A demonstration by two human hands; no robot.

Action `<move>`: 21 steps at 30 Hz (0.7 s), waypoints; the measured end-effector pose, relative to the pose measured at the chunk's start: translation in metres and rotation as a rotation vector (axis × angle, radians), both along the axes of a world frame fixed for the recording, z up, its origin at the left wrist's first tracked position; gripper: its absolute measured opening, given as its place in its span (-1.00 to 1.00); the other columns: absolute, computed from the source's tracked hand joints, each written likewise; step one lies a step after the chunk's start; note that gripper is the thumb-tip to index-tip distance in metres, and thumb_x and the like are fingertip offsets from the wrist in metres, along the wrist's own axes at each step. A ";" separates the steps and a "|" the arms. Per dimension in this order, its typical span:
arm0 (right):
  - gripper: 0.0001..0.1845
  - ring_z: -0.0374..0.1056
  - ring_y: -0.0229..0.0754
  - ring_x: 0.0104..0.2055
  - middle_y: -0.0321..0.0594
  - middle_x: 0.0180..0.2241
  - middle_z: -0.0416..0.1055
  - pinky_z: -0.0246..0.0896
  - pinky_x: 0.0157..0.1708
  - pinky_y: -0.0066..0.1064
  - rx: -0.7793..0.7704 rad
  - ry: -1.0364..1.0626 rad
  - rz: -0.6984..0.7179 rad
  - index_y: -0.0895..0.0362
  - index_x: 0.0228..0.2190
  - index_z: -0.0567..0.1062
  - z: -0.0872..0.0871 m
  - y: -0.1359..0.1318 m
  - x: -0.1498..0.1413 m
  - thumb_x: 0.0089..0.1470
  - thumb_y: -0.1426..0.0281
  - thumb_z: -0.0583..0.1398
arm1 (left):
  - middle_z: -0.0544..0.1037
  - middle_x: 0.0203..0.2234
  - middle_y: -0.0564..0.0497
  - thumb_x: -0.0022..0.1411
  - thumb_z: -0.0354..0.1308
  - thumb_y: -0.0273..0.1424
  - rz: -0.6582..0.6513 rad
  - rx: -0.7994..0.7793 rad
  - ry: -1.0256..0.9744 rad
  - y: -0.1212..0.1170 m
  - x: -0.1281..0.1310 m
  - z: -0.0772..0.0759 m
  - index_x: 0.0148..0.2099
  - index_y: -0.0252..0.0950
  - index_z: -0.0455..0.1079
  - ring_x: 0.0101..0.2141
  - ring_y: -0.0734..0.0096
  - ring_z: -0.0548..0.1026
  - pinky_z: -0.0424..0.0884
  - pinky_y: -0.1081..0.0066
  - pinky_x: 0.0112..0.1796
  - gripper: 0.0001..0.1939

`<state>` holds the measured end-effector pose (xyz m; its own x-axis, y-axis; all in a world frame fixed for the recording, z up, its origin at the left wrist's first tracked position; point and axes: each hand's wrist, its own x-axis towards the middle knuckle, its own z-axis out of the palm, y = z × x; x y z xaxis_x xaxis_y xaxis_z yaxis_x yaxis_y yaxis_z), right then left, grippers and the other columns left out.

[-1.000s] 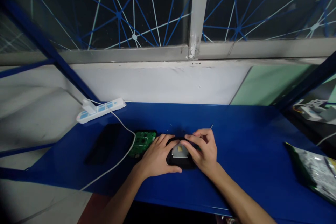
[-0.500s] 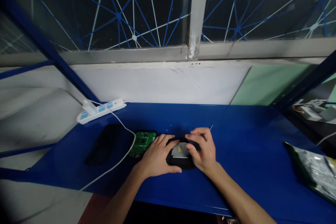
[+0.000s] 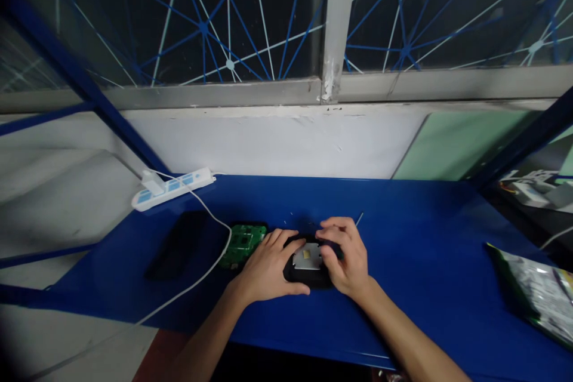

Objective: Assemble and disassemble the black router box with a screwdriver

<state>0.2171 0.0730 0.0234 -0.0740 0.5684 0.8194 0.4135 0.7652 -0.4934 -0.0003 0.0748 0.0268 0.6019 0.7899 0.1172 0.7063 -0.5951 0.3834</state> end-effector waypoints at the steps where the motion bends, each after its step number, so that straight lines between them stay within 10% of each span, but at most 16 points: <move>1: -0.83 0.45 -0.12 -0.27 -0.10 -0.17 0.39 0.46 -0.37 -0.21 0.027 -0.028 -0.051 0.05 -0.13 0.50 0.002 0.000 -0.001 0.23 0.36 0.19 | 0.34 0.16 -0.09 -0.10 0.41 0.15 0.001 0.000 0.000 0.000 0.000 0.000 0.26 -0.10 0.24 0.12 -0.10 0.31 0.27 -0.05 0.12 -0.05; 6: -0.55 0.41 -0.16 -0.30 -0.17 -0.28 0.39 0.42 -0.41 -0.30 0.093 -0.077 -0.127 -0.01 -0.01 0.51 0.008 -0.001 -0.007 0.07 0.55 0.33 | 0.33 0.18 -0.11 -0.10 0.43 0.13 0.002 -0.004 0.017 0.000 0.000 0.000 0.29 -0.09 0.20 0.13 -0.11 0.29 0.25 -0.05 0.13 -0.02; 13: -0.61 0.53 -0.11 -0.16 -0.05 -0.08 0.49 0.51 -0.26 -0.22 -0.044 0.016 0.094 0.06 0.05 0.41 0.002 -0.002 -0.004 0.30 0.56 -0.01 | 0.34 0.17 -0.11 -0.08 0.41 0.14 -0.010 0.005 0.007 0.000 0.000 0.002 0.27 -0.13 0.23 0.12 -0.07 0.30 0.27 -0.02 0.13 -0.05; 21: -0.61 0.40 -0.16 -0.30 -0.19 -0.29 0.43 0.42 -0.38 -0.30 0.089 -0.071 -0.115 0.02 -0.07 0.48 0.008 0.001 -0.006 0.07 0.55 0.34 | 0.34 0.17 -0.12 -0.09 0.42 0.14 -0.003 0.005 0.015 0.000 0.000 0.000 0.28 -0.12 0.22 0.13 -0.10 0.30 0.26 -0.04 0.13 -0.03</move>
